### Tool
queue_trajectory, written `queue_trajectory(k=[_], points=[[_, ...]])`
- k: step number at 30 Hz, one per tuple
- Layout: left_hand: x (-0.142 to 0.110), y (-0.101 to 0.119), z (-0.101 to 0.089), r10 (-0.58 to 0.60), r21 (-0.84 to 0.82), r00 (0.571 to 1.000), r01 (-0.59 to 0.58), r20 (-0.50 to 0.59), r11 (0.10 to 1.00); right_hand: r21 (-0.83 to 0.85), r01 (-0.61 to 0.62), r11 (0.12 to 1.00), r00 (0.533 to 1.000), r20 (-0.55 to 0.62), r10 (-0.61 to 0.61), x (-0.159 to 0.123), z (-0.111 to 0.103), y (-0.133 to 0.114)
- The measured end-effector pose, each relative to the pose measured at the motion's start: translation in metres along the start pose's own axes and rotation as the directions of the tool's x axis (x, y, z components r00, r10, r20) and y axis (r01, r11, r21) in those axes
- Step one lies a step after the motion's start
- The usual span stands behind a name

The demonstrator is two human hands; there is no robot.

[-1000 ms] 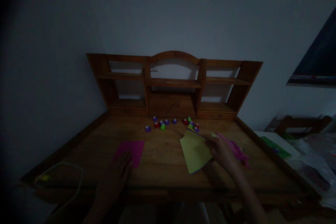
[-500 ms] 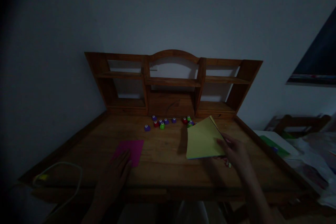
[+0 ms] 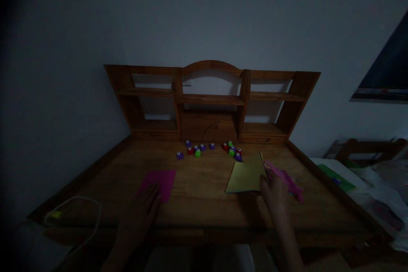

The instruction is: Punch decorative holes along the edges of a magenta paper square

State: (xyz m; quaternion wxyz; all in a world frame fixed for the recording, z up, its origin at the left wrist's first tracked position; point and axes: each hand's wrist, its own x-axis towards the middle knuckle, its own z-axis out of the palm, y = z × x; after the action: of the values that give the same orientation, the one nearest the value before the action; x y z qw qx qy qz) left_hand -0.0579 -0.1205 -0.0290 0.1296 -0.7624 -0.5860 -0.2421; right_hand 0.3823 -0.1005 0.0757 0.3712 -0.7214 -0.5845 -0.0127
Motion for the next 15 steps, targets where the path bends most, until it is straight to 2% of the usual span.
queue_trajectory(k=[2,4,7,9,12,15], points=[[0.000,0.000,0.000,0.000,0.006,1.000,0.000,0.001,1.000,-0.039,-0.043,0.998,0.999,-0.019,0.042,-0.003,-0.011,0.011],[0.001,0.001,-0.001,0.013,0.006,1.000,-0.013,0.004,1.000,-0.004,-0.105,0.994,0.994,-0.036,0.104,-0.006,-0.021,0.020],[0.001,0.001,-0.002,0.011,-0.009,1.000,-0.011,-0.002,1.000,0.212,-0.166,0.963,0.984,-0.027,0.176,-0.008,-0.031,0.021],[0.002,0.001,-0.002,-0.010,-0.014,1.000,0.009,-0.008,1.000,0.405,-0.188,0.895,0.982,0.064,0.177,-0.008,-0.033,0.011],[0.001,-0.001,0.000,0.018,-0.017,1.000,-0.017,0.011,1.000,0.564,-0.205,0.800,0.955,0.294,0.038,-0.007,-0.029,-0.014],[0.000,-0.002,0.001,0.042,-0.016,0.999,-0.042,0.017,0.999,0.552,-0.225,0.803,0.854,0.508,-0.110,-0.010,-0.018,-0.039]])
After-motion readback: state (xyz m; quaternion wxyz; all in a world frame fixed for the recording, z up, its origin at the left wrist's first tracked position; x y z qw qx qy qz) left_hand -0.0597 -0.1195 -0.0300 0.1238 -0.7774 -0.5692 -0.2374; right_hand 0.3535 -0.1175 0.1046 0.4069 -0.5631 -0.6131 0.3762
